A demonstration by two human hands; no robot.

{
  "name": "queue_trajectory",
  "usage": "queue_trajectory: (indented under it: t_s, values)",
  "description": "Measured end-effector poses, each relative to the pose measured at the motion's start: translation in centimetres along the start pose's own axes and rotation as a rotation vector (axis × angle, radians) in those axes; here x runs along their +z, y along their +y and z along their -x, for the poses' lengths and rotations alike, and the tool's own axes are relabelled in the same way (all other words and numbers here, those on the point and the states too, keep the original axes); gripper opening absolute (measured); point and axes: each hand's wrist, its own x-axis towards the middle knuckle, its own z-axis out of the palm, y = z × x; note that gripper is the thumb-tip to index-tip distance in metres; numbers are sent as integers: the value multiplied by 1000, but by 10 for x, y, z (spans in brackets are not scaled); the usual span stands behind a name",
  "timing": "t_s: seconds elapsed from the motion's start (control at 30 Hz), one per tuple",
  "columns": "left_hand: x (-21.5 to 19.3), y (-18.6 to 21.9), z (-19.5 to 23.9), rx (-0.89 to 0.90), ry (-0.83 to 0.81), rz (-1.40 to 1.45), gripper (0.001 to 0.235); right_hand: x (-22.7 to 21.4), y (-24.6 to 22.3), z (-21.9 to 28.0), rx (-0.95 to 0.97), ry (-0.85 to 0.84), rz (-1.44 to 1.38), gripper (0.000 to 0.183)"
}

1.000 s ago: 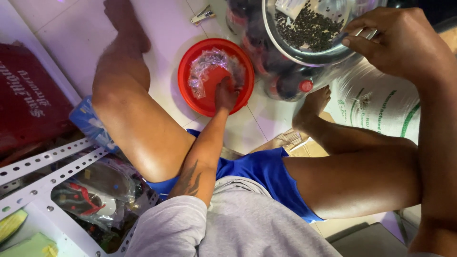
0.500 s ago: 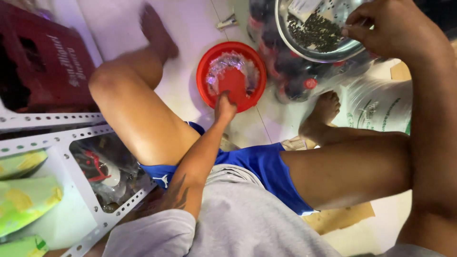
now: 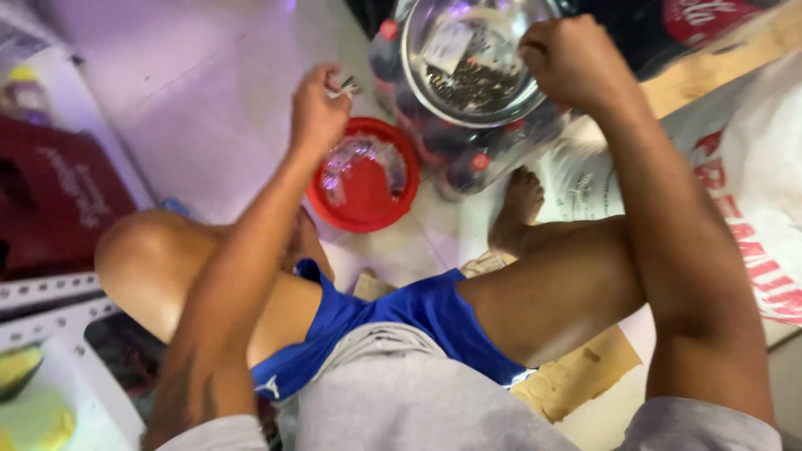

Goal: Folding small paper wrappers and placing them into a metal bowl containing granular material.

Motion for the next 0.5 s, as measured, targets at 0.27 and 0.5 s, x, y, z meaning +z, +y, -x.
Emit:
queue_trajectory:
  t_s: [0.27, 0.5]
  values:
    - [-56, 71, -67, 232, -279, 27, 41, 47, 15, -40, -66, 16, 117, 21]
    - [-45, 94, -91, 153, -252, 276, 45, 91, 48, -92, 81, -133, 68, 25]
